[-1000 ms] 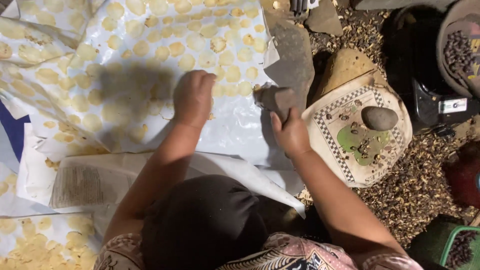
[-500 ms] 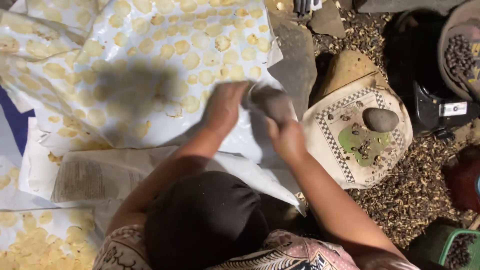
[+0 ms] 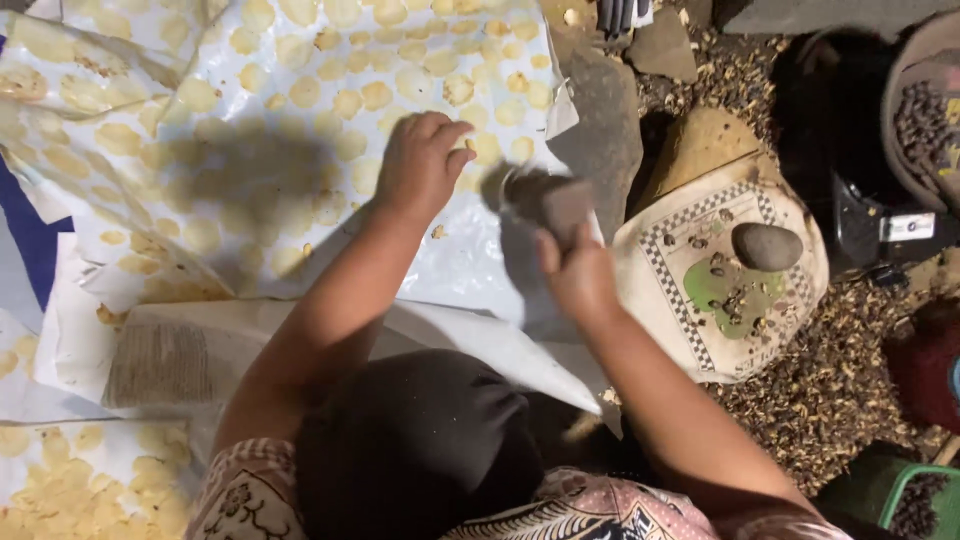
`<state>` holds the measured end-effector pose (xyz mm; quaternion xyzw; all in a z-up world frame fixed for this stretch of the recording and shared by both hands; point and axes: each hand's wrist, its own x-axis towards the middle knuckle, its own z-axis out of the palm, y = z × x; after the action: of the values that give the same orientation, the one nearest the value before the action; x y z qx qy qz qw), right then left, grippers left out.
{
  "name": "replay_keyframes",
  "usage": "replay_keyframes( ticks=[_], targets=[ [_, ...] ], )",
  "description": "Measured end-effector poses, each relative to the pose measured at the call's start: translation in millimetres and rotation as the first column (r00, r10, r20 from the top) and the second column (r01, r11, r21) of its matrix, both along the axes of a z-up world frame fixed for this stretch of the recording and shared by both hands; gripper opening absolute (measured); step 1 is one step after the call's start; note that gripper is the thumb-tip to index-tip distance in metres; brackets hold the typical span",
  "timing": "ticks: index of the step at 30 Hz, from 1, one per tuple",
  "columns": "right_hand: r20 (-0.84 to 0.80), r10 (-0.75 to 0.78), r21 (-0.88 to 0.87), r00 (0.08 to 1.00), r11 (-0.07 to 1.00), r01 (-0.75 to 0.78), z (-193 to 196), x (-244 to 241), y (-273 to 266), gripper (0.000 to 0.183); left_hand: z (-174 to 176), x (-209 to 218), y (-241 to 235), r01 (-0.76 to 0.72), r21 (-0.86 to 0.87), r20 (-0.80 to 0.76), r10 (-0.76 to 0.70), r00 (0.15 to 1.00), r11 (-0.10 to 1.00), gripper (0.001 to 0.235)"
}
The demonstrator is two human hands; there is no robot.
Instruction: The person uses a hammer to flatten cassava slices on a white sheet. They then use a stone pestle to crush cassava pieces on a patterned cloth. The person also stirs dark beans in a pan on a gas stove using a spatula.
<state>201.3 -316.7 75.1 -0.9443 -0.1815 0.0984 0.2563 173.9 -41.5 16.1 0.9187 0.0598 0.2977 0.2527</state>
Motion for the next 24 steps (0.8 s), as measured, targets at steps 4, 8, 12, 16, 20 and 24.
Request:
replay_keyframes(
  ticks=[4, 8, 12, 16, 20, 24],
  targets=[
    [-0.123, 0.118, -0.252, 0.985, 0.957, -0.146, -11, 22, 13, 0.060, -12, 8, 2, 0.039, 0.052, -0.073, -0.035, 0.997, 0.998, 0.022],
    [-0.016, 0.236, -0.113, 0.972, 0.965, -0.236, 43, 32, 22, 0.043, 17, 9, -5, 0.024, -0.025, -0.150, -0.027, 0.988, 0.999, 0.038],
    [-0.096, 0.105, -0.155, 0.990, 0.981, -0.119, 19, -1, 23, 0.051, -11, 11, 4, 0.100, 0.027, -0.123, -0.096, 0.988, 0.995, 0.028],
    [-0.207, 0.114, -0.238, 0.972, 0.957, -0.163, 9, 17, 18, 0.055, -6, 16, -1, 0.060, 0.087, -0.063, -0.055, 0.996, 0.994, 0.019],
    [-0.179, 0.106, -0.132, 0.978, 0.983, -0.131, 45, 8, 16, 0.061, 26, -12, -3, -0.071, 0.238, 0.009, 0.071, 0.997, 0.969, 0.011],
    [-0.128, 0.088, -0.160, 0.988, 0.981, -0.108, 5, 1, -6, 0.058, 10, -40, -34, -0.057, 0.156, -0.013, 0.060, 0.998, 0.986, 0.011]
  ],
)
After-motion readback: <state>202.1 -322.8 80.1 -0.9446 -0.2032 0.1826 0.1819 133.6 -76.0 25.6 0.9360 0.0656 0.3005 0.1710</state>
